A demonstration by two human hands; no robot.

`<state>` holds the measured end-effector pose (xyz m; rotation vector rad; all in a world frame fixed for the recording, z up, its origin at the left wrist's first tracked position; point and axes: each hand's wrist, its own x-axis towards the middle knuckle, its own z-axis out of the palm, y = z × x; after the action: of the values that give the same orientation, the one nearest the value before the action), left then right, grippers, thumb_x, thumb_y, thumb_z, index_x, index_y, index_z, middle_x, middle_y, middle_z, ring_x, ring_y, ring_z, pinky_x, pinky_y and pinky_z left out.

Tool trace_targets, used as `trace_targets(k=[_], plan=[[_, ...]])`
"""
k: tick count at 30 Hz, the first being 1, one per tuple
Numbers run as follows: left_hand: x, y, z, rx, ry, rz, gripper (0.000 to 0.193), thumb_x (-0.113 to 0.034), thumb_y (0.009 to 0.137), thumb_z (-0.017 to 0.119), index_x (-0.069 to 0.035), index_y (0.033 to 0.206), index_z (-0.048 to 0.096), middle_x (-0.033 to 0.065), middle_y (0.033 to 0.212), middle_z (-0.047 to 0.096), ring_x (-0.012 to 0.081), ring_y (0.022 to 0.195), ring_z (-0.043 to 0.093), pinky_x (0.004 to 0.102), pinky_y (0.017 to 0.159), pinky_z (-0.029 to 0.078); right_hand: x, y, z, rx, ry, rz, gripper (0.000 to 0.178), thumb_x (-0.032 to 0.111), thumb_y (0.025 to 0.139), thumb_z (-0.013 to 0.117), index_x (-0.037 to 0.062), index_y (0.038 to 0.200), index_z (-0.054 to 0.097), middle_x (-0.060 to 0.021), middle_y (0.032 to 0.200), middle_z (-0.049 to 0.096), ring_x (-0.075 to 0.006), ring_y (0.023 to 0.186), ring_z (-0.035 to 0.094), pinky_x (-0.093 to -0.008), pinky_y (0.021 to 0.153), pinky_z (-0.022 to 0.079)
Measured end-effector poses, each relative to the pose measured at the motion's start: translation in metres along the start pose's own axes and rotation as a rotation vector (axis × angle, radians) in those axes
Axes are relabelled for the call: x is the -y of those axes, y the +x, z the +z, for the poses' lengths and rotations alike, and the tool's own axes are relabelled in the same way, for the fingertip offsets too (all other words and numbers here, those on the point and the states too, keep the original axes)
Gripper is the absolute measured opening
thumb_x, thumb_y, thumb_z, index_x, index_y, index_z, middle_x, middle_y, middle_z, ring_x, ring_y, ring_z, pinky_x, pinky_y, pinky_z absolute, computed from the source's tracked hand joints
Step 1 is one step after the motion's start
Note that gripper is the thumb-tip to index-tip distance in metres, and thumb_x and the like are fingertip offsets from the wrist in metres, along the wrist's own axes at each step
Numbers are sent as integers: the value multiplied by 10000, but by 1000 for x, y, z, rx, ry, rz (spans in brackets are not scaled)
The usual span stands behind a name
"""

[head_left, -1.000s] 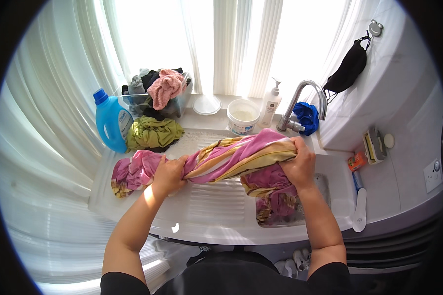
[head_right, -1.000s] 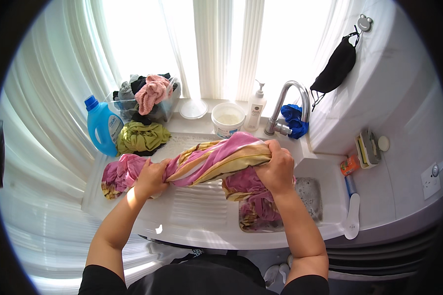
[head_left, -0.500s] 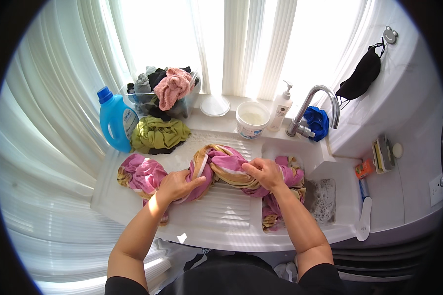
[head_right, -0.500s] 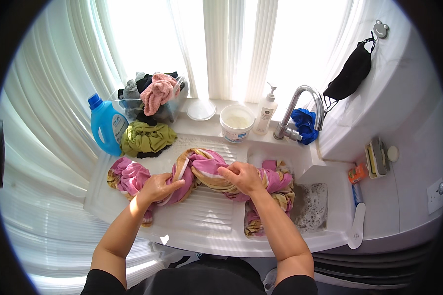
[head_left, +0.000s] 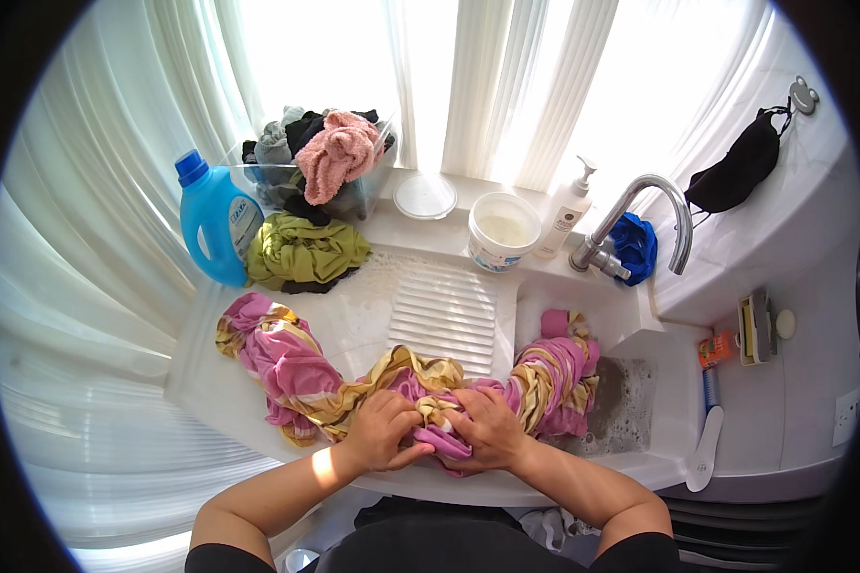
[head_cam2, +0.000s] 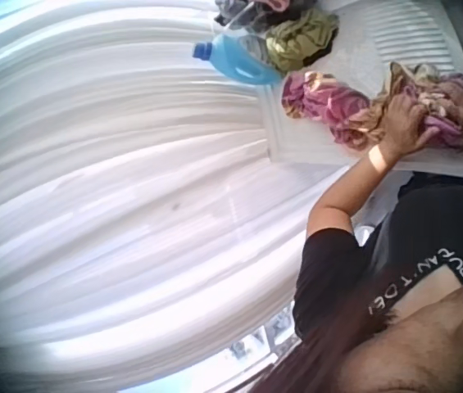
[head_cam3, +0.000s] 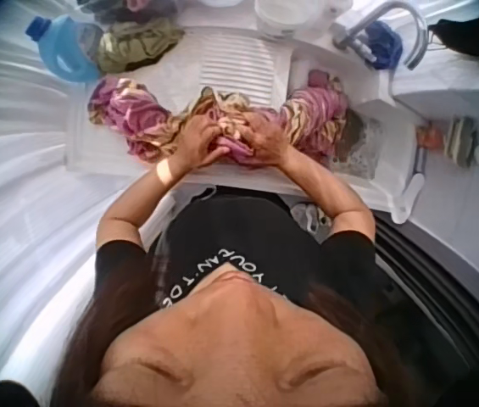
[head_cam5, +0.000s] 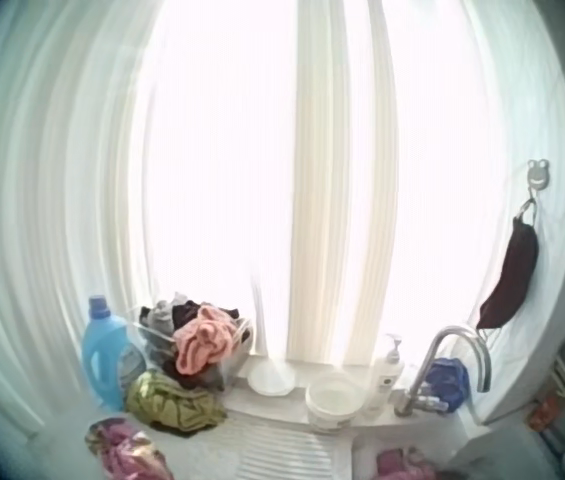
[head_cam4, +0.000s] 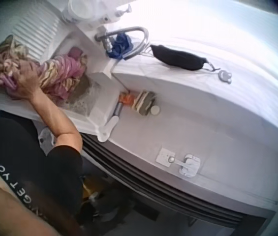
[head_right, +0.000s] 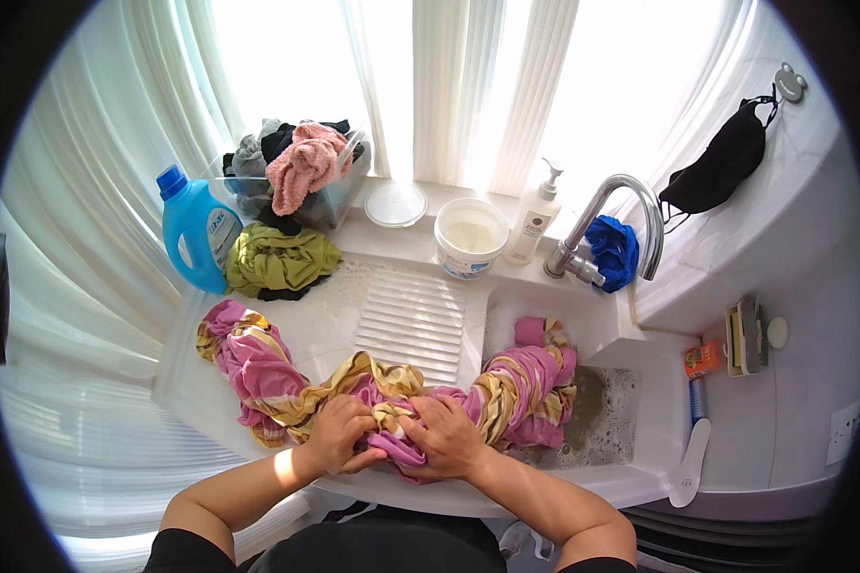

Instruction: The person washes a patterned garment by hand in a sink, rubbing it against a washboard surface and rinsing it in soapy water.

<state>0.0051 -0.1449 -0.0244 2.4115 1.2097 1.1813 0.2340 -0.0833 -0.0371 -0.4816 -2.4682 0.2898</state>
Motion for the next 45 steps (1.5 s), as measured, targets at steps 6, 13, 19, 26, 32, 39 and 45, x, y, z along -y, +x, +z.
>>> trace_targets(k=[6, 13, 19, 26, 32, 39, 45], plan=[[144, 96, 53, -279, 431, -596, 354, -402, 936, 587, -66, 831, 628, 161, 826, 674, 373, 879, 633, 516, 772, 460, -102, 111, 51, 8, 104, 867, 709, 526, 778, 710, 21, 1242, 527, -253, 1027, 676, -407, 969, 649, -489, 827, 512], [80, 65, 8, 152, 27, -636, 505, -527, 887, 587, -47, 978, 713, 222, 1005, 653, 387, 1004, 595, 461, 878, 433, -55, 69, 10, 146, 320, 396, 768, 468, 731, 713, 108, 1377, 506, -230, 1396, 491, -406, 1255, 494, -482, 1013, 426], [21, -2, 49, -81, 201, -163, 283, -366, 854, 641, -121, 712, 637, 56, 840, 617, 255, 806, 579, 450, 814, 377, -8, -1, 34, -157, -27, 222, 316, 365, 789, 642, 85, 935, 640, -134, 1030, 640, -305, 987, 615, -470, 895, 434], [97, 115, 35, 258, 645, -753, 675, -674, 810, 579, -120, 1191, 637, 179, 963, 671, 400, 985, 615, 562, 917, 420, -106, 91, 29, 146, 106, 867, 503, 342, 801, 598, 57, 1214, 624, -220, 1061, 665, -375, 1040, 625, -455, 947, 480], [21, -6, -15, 35, 304, -74, 723, -717, 680, 702, -94, 1044, 672, 84, 896, 574, 282, 850, 534, 423, 832, 358, -5, -7, -23, -16, 14, 121, 682, 425, 596, 821, 102, 1157, 606, -144, 1151, 603, -326, 1049, 574, -432, 888, 415], [103, 82, 49, 165, 400, -672, 381, -445, 918, 576, -86, 917, 704, 147, 863, 661, 348, 904, 636, 492, 767, 482, -79, 70, 35, -16, -58, 848, 320, 320, 804, 635, 29, 935, 667, -201, 1024, 657, -395, 918, 626, -477, 857, 481], [111, 72, 32, 163, 148, -472, 370, -419, 951, 527, -111, 1003, 725, 159, 960, 679, 340, 971, 641, 493, 778, 491, -71, 70, 31, 84, 197, 759, 555, 371, 820, 634, 84, 1291, 576, -232, 1187, 612, -411, 1088, 588, -497, 914, 481]])
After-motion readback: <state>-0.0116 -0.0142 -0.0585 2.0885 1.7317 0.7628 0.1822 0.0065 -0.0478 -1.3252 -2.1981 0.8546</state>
